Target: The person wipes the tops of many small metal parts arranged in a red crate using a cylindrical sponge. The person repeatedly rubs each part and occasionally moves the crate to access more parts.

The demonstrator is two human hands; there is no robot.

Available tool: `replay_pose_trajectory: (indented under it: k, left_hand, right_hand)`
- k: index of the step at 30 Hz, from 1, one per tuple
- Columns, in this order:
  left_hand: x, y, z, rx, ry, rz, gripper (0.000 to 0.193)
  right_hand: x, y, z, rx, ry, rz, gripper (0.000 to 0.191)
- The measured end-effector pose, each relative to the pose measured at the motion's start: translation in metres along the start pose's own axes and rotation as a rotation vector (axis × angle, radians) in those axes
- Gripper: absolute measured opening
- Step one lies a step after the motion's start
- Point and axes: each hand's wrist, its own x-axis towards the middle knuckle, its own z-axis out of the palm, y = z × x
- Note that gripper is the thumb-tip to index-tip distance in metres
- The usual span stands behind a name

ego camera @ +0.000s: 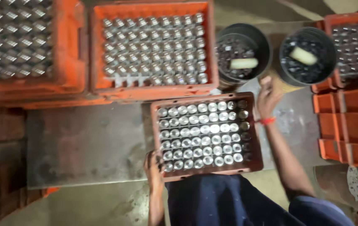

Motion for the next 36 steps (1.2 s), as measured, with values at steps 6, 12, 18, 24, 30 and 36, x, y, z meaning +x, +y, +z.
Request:
replay_pose_trajectory:
  k: [6,12,18,24,30,36]
  left_hand:
    - [-0.026,-0.015,0.029,0.115,0.052,-0.045,0.029]
    - [-0.070,-0.064,0.087,0.044,0.140,-0.098,0.028]
    - [-0.121,-0.092,0.123,0.009,0.054,0.046,0.021]
    - [-0.138,-0.087,0.140,0.038,0.064,0.141,0.019]
    - [-0.090,-0.127,0.169,-0.069,-0.117,-0.128,0.037]
    - [-0.046,-0.127,0.204,-0.565,-0.521,-0.480,0.046]
  right_hand:
    - [0.133,0.120,-0.044,-0.305,-0.398,0.004,0.047]
    - [0.137,0.149,-0.043,-0.403,-0.720,-0.214,0.041]
    - [0.158,0.176,-0.058,-0.110,-0.683,-0.216,0.031]
    - [0.164,0.185,-0.057,0.257,-0.428,-0.083,0.020]
    - [0.059,0.126,-0.051,0.919,-0.557,0.620,0.027]
    - [-0.140,-0.042,-0.045,0.768,-0.740,0.225,0.011]
